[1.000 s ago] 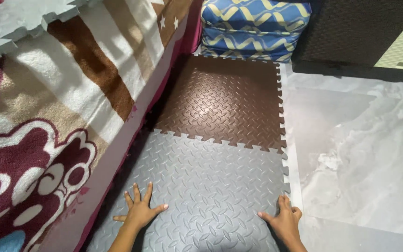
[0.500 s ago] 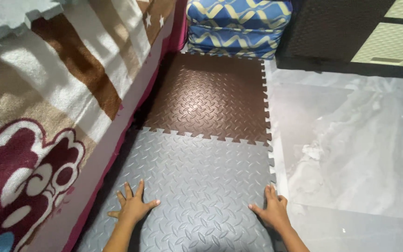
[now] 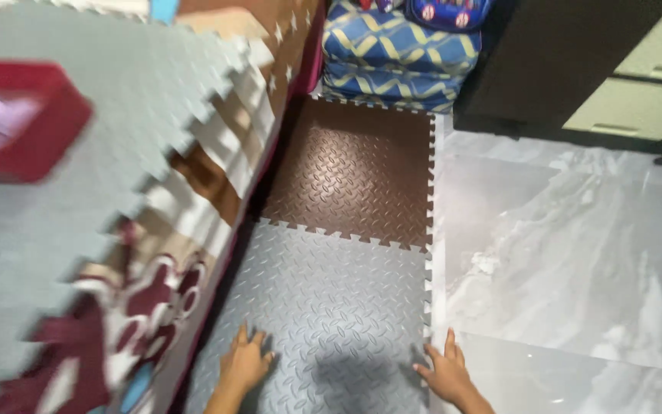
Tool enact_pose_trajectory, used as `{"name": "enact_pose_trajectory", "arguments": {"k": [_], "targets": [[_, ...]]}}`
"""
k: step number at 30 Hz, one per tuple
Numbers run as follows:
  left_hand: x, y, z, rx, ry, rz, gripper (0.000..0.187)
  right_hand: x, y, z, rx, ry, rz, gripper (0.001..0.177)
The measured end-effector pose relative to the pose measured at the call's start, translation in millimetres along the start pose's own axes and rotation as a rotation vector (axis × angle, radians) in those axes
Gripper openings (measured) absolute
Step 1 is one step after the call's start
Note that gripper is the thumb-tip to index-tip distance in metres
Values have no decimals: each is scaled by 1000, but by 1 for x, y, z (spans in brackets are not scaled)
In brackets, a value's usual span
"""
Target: Clean and reassemble interlocking foam floor mats on the bedroom floor.
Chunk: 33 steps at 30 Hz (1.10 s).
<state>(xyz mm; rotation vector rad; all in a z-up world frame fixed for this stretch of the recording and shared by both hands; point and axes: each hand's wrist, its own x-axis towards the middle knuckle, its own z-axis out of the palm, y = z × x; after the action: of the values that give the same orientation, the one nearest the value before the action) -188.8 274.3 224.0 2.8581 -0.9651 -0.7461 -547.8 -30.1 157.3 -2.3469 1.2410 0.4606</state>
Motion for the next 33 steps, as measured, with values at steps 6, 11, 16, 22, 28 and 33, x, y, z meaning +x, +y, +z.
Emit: {"name": "enact_pose_trajectory", "arguments": {"k": [6,11,16,22,28,33], "targets": [[-106,-31,-28,-389,143,-84,49,-52,42,39,230,123,64,68],[-218,-60,-80,-449,209,-139,49,-128,25,9,370,156,-93,57],[-339,-66,-154,-481,243,-270,46,-210,-24,-66,143,225,-486,40],[-451,-75,-213,-842,196,-444,44,-324,-98,-202,849,-243,-205,41],[-475,-92,-228,-1112,233,-452,38,-361,-103,-254,872,-251,-151,41],[-465,-113,-232,-798,142,-190,38,-421,-102,-264,831,-145,59,39]]}}
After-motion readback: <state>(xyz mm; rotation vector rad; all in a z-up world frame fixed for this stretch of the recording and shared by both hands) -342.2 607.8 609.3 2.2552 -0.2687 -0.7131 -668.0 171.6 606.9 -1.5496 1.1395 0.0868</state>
